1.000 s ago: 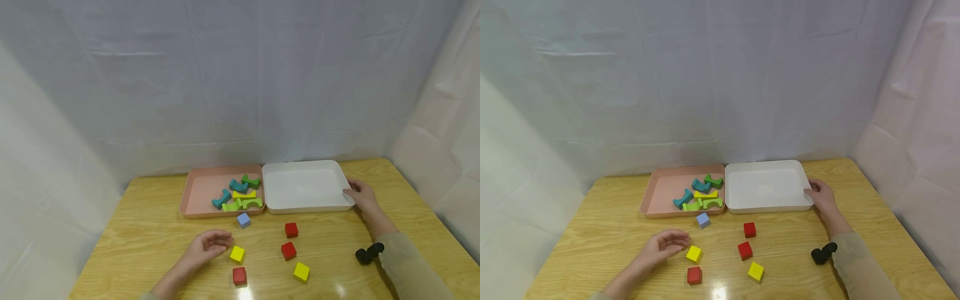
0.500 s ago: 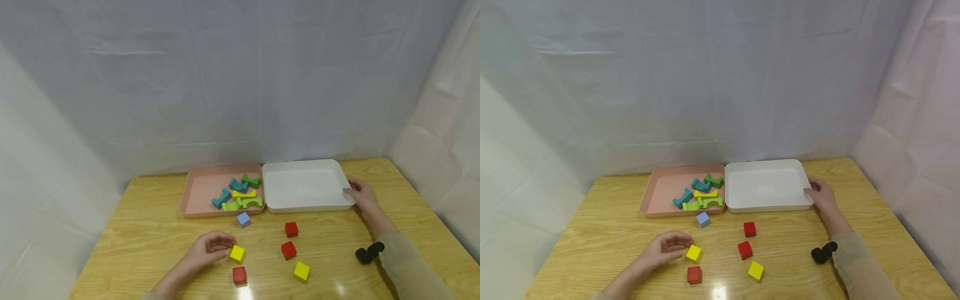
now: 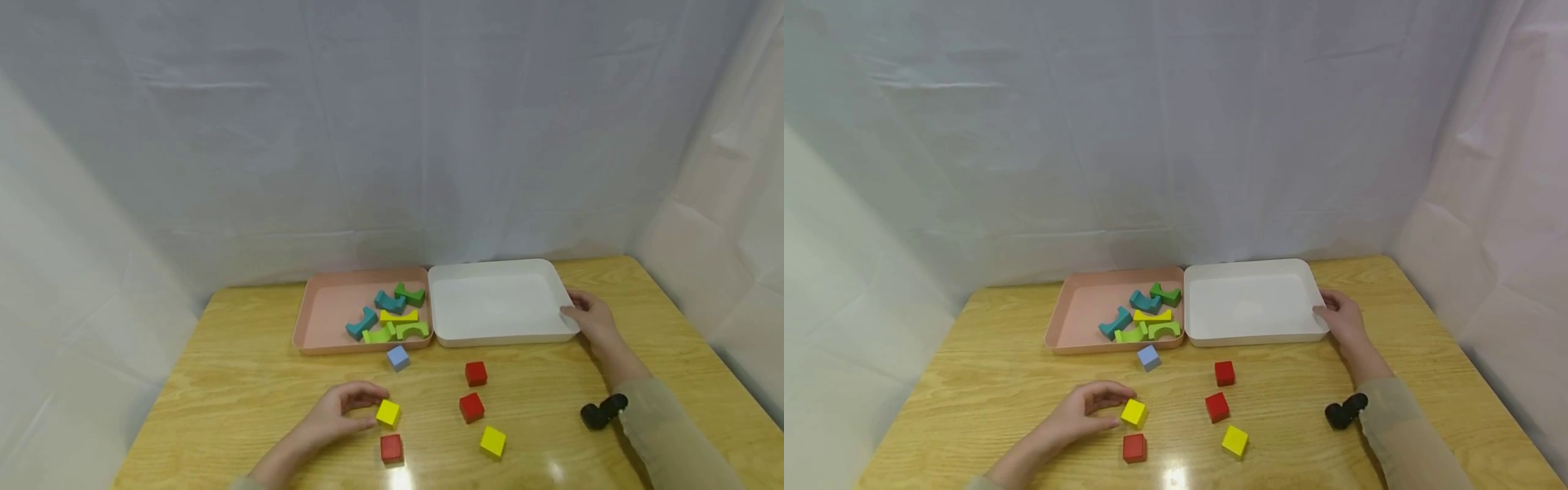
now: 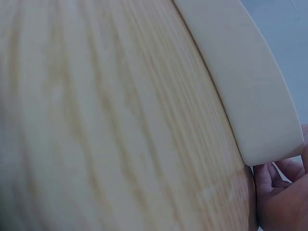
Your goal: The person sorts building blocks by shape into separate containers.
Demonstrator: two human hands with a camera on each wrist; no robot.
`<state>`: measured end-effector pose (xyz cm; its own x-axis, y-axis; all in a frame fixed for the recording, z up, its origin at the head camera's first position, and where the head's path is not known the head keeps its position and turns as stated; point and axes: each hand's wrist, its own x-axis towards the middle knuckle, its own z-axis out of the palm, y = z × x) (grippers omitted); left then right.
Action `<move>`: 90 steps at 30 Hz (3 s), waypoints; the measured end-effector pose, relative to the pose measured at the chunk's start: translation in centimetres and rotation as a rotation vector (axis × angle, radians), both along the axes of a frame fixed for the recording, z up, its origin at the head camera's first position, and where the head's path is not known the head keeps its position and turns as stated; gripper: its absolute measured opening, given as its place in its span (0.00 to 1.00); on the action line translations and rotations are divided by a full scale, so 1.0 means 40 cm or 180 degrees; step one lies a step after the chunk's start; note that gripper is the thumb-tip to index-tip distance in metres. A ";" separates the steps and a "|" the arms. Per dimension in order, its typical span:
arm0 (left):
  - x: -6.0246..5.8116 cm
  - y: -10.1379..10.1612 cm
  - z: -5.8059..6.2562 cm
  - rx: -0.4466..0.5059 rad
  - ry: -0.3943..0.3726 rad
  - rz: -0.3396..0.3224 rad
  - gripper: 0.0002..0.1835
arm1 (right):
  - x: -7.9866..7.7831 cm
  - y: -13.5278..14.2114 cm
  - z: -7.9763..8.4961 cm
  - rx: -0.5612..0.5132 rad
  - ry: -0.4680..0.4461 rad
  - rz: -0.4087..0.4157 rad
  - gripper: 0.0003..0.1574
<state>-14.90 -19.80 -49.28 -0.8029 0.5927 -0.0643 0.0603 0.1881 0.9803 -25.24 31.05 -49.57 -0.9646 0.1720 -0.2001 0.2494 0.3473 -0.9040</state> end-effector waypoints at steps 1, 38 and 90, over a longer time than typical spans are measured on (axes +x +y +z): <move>0.001 0.001 0.001 -0.0020 -0.0013 0.0007 0.23 | 0.000 -0.001 0.001 0.0000 0.0008 -0.0004 0.40; 0.007 0.015 0.006 -0.0327 0.0102 0.0149 0.21 | 0.002 0.005 -0.005 0.0059 0.0036 0.0048 0.39; -0.004 0.035 0.036 -0.0296 -0.0441 0.0772 0.23 | 0.008 0.000 -0.001 0.0040 0.0081 0.0028 0.39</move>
<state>-15.07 -18.42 -47.84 -0.9001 0.3711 -0.2282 -0.1305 0.2701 0.9540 -24.93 31.03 -49.60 -0.9708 0.1658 -0.1733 0.2233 0.3607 -0.9055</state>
